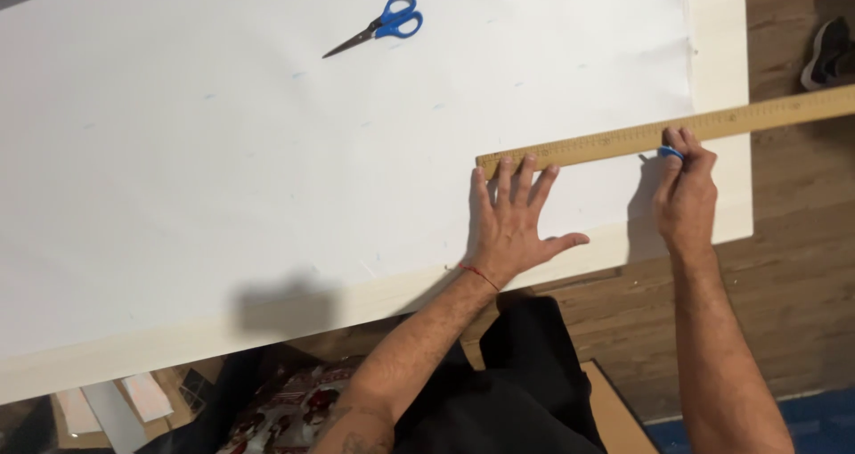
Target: Marking measurement points on a large sheet of material using a wooden ruler and a blue marker.
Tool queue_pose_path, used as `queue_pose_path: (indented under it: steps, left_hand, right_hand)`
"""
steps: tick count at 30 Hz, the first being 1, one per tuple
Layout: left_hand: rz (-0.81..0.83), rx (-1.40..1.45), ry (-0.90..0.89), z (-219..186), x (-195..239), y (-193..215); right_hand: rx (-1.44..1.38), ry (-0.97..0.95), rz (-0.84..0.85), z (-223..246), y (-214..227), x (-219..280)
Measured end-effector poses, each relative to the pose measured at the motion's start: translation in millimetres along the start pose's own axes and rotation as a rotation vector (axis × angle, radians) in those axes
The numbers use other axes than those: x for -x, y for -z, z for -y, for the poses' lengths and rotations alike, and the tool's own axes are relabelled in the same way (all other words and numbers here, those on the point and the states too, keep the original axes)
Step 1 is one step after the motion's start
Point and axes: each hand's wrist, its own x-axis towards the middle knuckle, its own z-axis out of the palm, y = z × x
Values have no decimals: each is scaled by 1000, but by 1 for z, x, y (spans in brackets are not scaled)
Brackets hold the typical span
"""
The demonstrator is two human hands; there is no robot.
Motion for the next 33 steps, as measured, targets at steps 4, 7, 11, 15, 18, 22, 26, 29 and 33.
queue_pose_path:
  steps: [4,7,11,15,18,22,26,29,33]
  left_hand:
    - [-25,33,52,-22,-18,-13]
    - [-60,-17,77,-33,-21,-19]
    - [-86,-23,71,-35,-22,-23]
    - [-46,-38,103,-38,-25,-19]
    - [-24,-44,105,-40,-24,-15]
    - [9,-32,102,-38,-26,-16]
    - [-68,-15,91,-38,-26,-16]
    - [-164,23,124,-42,-25,-31]
    - [-223,60,149,-43,-26,-43]
  right_hand:
    - [-16,136,9,-25,15,-12]
    - [-61,139,36,-36,21,-16]
    - [-43,180,73,-51,19,-14]
    - [-107,105,104,-54,16,-14]
    - [-165,139,89,-47,17,-14]
    - [-224,171,30,-50,12,-15]
    - [-269,207,5,-52,9,-14]
    - [-194,192,-11,-57,8,-16]
    - [-137,175,-37,-63,5,-17]
